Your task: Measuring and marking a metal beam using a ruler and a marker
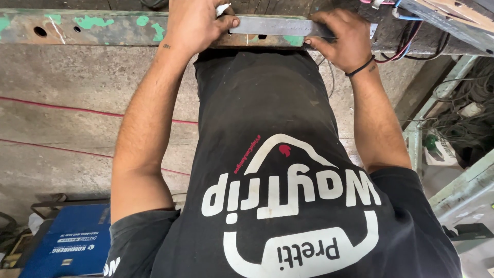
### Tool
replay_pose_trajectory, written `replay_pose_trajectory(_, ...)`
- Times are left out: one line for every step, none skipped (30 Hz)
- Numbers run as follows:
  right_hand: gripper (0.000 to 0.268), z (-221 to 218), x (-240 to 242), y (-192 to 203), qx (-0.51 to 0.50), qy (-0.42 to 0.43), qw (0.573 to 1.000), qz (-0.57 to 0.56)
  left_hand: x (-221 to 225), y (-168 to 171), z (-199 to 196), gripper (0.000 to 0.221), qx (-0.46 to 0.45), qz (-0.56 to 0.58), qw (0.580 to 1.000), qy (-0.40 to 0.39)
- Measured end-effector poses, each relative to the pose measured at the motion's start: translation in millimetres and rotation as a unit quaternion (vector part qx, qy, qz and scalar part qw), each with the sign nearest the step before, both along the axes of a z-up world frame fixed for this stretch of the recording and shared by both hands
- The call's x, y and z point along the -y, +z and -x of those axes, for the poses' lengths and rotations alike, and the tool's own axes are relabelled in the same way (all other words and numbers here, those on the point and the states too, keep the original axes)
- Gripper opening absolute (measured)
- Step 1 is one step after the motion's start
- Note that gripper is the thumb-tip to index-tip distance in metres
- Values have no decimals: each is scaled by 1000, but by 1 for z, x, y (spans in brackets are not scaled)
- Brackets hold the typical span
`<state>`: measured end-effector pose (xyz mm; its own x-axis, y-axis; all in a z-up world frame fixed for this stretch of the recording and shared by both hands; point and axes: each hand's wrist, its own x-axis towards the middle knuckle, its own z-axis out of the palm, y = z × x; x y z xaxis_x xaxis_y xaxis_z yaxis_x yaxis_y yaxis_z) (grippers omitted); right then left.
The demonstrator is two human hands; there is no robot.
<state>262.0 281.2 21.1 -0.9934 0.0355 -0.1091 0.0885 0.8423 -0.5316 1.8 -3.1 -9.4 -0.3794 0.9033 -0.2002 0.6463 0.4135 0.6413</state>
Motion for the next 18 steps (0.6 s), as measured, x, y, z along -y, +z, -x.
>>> replay_pose_trajectory(45,1,0,1,1,1,1000,-1,0,0,0,25,1,0,1000,0)
replay_pose_trajectory(44,1,0,2,1,1,1000,-1,0,1,0,24,3,0,1000,0)
replay_pose_trajectory(44,2,0,2,2,1,1000,-2,0,2,0,24,3,-1,1000,-1)
replay_pose_trajectory(45,2,0,2,-1,3,1000,-1,0,4,0,25,1,-6,1000,1)
replay_pose_trajectory(47,2,0,2,-3,4,1000,1,-1,5,1,28,-2,-11,1000,2)
replay_pose_trajectory(47,2,0,4,-2,3,1000,0,-2,6,0,28,-1,-12,1000,0)
replay_pose_trajectory(46,4,0,5,-9,5,1000,8,-2,7,1,28,2,-10,1000,2)
replay_pose_trajectory(45,5,1,7,-16,6,1000,15,-2,8,1,27,5,-7,1000,4)
replay_pose_trajectory(45,5,1,6,-16,6,1000,16,-2,7,1,27,5,-7,1000,3)
replay_pose_trajectory(45,5,1,6,-14,3,1000,16,-2,7,1,28,1,-11,1000,4)
replay_pose_trajectory(45,4,1,6,-12,1,1000,15,-2,6,1,28,-2,-15,1000,4)
replay_pose_trajectory(45,4,1,4,-13,1,1000,15,-2,6,0,28,-2,-15,1000,4)
replay_pose_trajectory(48,3,0,3,-18,2,1000,11,-1,7,0,24,13,2,1000,10)
replay_pose_trajectory(51,2,0,1,-23,3,1000,6,-1,8,0,24,28,18,999,16)
replay_pose_trajectory(51,3,0,1,-23,3,1000,6,-1,8,0,24,27,18,999,16)
replay_pose_trajectory(52,3,1,2,-26,4,1000,10,-1,9,0,24,23,12,1000,14)
replay_pose_trajectory(54,4,1,2,-29,5,999,13,-1,10,0,24,19,5,1000,12)
replay_pose_trajectory(54,4,1,3,-29,5,999,13,-1,9,0,24,19,4,1000,12)
